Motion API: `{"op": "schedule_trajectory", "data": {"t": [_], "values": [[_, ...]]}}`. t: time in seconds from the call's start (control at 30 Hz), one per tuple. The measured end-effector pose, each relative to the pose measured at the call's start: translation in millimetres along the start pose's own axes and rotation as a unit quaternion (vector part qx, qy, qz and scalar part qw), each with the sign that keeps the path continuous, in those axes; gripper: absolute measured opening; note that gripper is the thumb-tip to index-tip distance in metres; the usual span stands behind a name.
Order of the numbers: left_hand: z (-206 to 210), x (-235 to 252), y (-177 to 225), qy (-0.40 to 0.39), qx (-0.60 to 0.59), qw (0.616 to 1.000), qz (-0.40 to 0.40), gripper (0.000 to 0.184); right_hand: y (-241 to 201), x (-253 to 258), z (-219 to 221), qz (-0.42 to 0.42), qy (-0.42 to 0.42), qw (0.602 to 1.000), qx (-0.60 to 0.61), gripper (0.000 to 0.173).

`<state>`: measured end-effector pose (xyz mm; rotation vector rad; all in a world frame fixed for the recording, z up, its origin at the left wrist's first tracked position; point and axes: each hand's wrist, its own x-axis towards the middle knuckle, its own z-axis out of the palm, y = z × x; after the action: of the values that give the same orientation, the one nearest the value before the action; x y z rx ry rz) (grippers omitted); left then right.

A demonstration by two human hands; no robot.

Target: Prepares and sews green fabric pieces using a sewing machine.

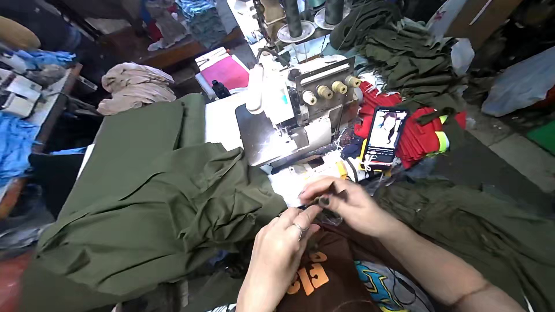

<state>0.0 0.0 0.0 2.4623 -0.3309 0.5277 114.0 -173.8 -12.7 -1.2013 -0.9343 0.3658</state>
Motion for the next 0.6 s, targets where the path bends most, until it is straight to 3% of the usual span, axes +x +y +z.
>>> {"op": "schedule_trajectory", "data": {"t": [0.17, 0.3, 0.43, 0.6], "values": [[-8, -4, -10, 0.095, -0.106, 0.989, -0.033, 0.016, 22, -4, 15, 0.049, -0.063, 0.994, 0.069, 0.034], [-11, -5, -18, 0.154, -0.147, 0.975, -0.057, 0.012, 30, -7, 12, 0.073, -0.137, 0.988, 0.001, 0.028], [-4, -15, -34, 0.086, -0.192, 0.969, -0.127, 0.033, 26, -6, 6, 0.087, -0.111, 0.990, -0.017, 0.021], [7, -27, -48, 0.038, -0.351, 0.916, -0.192, 0.011, 22, -2, -18, 0.103, -0.075, 0.992, 0.020, 0.013]]}}
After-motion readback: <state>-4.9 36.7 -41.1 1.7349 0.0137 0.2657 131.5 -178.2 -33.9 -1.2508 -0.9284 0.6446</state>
